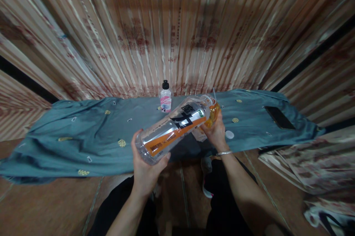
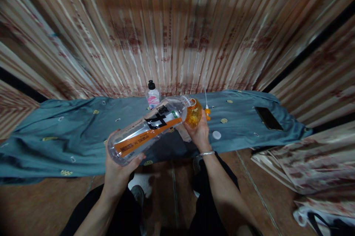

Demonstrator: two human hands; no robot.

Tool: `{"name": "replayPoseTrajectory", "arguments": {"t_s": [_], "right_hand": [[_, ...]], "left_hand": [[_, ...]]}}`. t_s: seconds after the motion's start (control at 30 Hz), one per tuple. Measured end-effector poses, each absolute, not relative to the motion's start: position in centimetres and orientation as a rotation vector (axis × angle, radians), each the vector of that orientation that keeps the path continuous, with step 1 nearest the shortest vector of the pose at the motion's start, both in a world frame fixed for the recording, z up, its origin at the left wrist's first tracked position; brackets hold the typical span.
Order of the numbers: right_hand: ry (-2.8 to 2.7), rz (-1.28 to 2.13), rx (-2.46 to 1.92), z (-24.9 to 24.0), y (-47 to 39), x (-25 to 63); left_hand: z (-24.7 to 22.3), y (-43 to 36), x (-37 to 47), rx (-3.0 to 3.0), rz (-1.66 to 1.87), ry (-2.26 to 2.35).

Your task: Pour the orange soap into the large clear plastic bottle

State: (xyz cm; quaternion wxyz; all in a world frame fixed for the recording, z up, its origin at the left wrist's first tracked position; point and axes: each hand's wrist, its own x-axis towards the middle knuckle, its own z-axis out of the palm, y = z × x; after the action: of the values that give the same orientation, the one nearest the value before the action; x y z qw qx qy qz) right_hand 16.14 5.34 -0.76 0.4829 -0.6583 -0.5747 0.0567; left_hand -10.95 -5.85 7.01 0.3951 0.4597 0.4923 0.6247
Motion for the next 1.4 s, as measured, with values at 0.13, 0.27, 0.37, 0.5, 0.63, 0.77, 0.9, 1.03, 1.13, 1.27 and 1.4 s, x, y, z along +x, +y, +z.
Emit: {"name": "replayPoseTrajectory", "arguments": {"t_s": [0.13, 0.27, 0.37, 0.5, 0.63, 0.77, 0.9, 1.03, 1.13, 1.27, 1.4], "right_hand": [[-1.412, 0.143, -1.608, -0.72, 5.32, 16.20], [-1.424, 0.149, -1.600, -0.68, 5.31, 16.27], [-1.424, 0.155, -1.589, -0.65, 5.32, 16.27], [-1.405, 0.165, -1.595, -0.57, 5.32, 16.18], [-1.395, 0.163, -1.604, -0.60, 5.33, 16.13], [-1.403, 0.155, -1.615, -0.74, 5.39, 16.23], [-1.417, 0.165, -1.605, -0.80, 5.40, 16.30], [-1.416, 0.165, -1.602, -0.73, 5.37, 16.22], [-1.405, 0.164, -1.622, -0.72, 5.38, 16.18], [-1.419, 0.158, -1.615, -0.86, 5.39, 16.25], [-1.417, 0.148, -1.600, -0.93, 5.38, 16.32]], "left_hand": [[7.02, -5.89, -11.02, 1.158, 1.574, 1.254], [7.07, -5.93, -10.98, 1.159, 1.571, 1.245], [7.05, -5.91, -10.93, 1.143, 1.572, 1.244], [6.94, -5.86, -10.98, 1.149, 1.571, 1.251], [6.87, -5.84, -11.03, 1.148, 1.566, 1.250], [6.85, -5.88, -10.96, 1.144, 1.572, 1.247], [6.75, -5.90, -10.95, 1.160, 1.579, 1.238], [6.67, -5.85, -11.00, 1.157, 1.573, 1.244], [6.66, -5.83, -11.02, 1.159, 1.573, 1.243], [6.59, -5.81, -11.05, 1.192, 1.572, 1.239], [6.47, -5.73, -11.05, 1.220, 1.583, 1.232]]}}
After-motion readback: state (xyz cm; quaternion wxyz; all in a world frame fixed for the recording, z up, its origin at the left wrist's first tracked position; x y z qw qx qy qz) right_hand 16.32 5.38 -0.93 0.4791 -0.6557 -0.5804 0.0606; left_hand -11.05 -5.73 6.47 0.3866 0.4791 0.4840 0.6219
